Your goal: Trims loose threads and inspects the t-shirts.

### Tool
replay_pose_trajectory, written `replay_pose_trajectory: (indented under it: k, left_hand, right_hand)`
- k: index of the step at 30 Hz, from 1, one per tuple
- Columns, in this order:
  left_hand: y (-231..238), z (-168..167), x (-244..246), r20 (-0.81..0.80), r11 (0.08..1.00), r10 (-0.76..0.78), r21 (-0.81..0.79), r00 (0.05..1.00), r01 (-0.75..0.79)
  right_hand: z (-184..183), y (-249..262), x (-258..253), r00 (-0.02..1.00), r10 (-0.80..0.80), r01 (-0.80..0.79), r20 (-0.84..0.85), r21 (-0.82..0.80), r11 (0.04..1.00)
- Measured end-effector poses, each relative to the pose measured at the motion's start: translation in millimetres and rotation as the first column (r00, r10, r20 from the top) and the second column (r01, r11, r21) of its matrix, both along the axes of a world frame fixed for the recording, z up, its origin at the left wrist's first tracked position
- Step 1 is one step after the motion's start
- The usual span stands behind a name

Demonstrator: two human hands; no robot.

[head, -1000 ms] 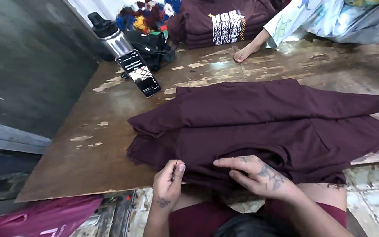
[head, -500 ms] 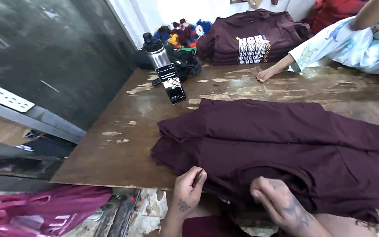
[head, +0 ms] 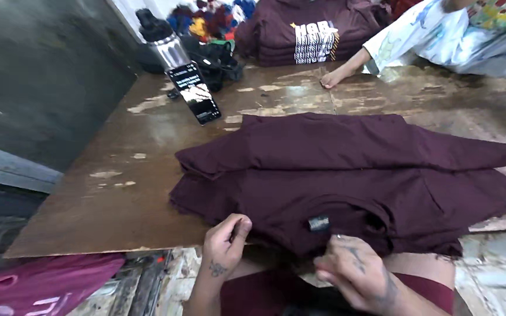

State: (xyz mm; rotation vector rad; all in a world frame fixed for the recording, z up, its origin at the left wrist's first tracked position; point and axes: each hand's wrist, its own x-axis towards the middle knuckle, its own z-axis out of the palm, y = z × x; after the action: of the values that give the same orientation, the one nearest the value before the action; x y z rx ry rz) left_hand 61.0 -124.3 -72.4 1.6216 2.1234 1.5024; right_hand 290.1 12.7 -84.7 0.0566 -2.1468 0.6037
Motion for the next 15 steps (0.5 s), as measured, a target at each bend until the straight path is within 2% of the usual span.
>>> replay_pose_trajectory:
  k: [4, 6, 10, 13, 15]
  left_hand:
    - [3, -3, -2, 0.059, 0.999, -0.009, 0.041, 0.998, 0.007]
    - [3, -3, -3, 0.064, 0.999, -0.02, 0.047, 0.998, 0.017]
    - [4, 2, -2, 0.056, 0.998, -0.028, 0.054, 0.998, 0.025]
    - [1, 1, 0, 0.107, 0.995, -0.022, 0.101, 0.994, 0.012]
    - [-4, 0, 9, 0.151, 0.985, 0.049, 0.154, 0.987, -0.073]
  right_hand:
    - [11, -9, 47, 0.988, 0.113, -0.087, 0.11, -0.219, 0.972]
    - [20, -5, 61, 0.984, 0.103, -0.069, 0.147, -0.218, 0.973]
    - [34, 26, 88, 0.951, -0.15, 0.165, 0.271, -0.032, 0.986]
    - [21, 76, 128, 0.782, -0.451, 0.426, 0.43, 0.159, 0.89]
    - [4, 106, 149, 0.724, -0.497, 0.476, 0.479, 0.174, 0.862]
